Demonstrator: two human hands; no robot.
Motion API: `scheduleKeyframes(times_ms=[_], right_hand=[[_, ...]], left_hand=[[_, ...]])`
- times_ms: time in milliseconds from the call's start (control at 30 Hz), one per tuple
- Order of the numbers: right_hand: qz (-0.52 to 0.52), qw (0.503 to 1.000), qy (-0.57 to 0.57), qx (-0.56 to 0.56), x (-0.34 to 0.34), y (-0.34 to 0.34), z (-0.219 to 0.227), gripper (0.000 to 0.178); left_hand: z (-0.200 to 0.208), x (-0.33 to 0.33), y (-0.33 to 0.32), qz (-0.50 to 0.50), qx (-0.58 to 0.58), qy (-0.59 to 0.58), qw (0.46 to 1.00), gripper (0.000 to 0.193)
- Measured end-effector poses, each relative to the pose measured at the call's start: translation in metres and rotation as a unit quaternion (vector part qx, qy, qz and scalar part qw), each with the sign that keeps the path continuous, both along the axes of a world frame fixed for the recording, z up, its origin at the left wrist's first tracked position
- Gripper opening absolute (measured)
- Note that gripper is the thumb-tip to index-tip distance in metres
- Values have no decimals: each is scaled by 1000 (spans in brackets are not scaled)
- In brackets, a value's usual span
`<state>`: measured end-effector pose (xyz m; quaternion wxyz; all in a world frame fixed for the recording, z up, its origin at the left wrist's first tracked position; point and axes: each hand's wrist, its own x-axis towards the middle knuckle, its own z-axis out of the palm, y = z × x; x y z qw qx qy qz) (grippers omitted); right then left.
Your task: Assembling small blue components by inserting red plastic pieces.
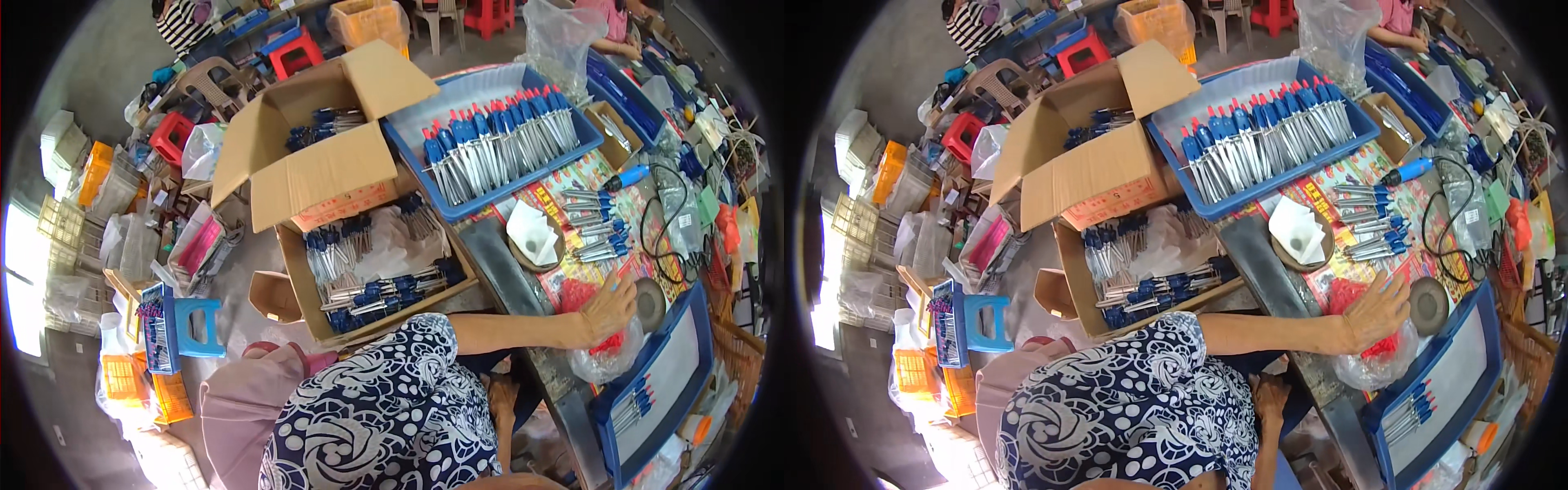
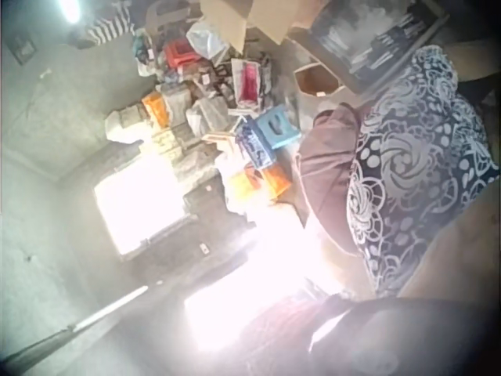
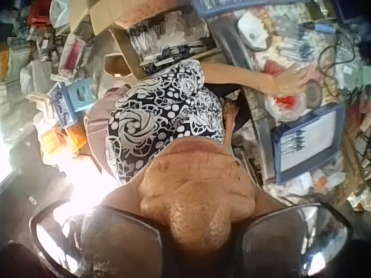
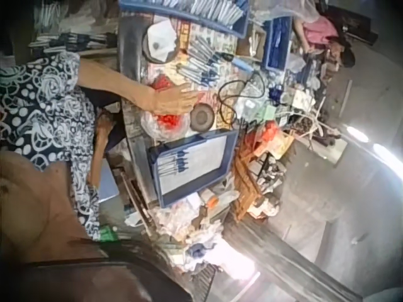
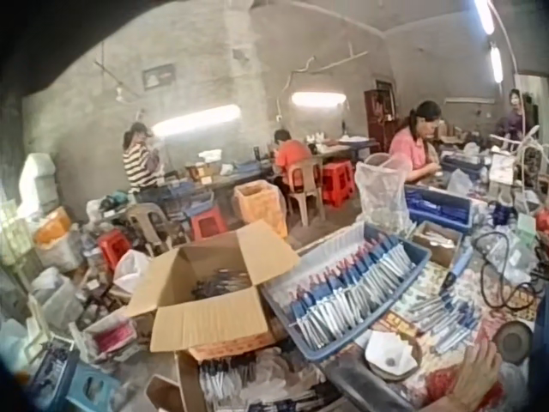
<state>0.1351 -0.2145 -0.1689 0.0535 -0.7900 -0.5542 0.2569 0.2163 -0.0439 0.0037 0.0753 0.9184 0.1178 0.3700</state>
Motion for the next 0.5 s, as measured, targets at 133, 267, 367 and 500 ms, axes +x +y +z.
scheduleKeyframes(times_ms=[133,267,367,500], right_hand=[[10,998,-57,-37,-2,4,-3,40],[3,997,-41,-64,-7,-2,-3,40],[-4,997,11,-75,-9,-4,2,39],[-65,994,39,-74,-13,-4,22,35]], left_hand=[[0,0,-2,5,6,-9,1000,32],[-3,-2,0,10,9,4,1000,34],[-8,0,-1,24,21,-21,999,36],[-14,7,-1,31,3,-19,999,37]])
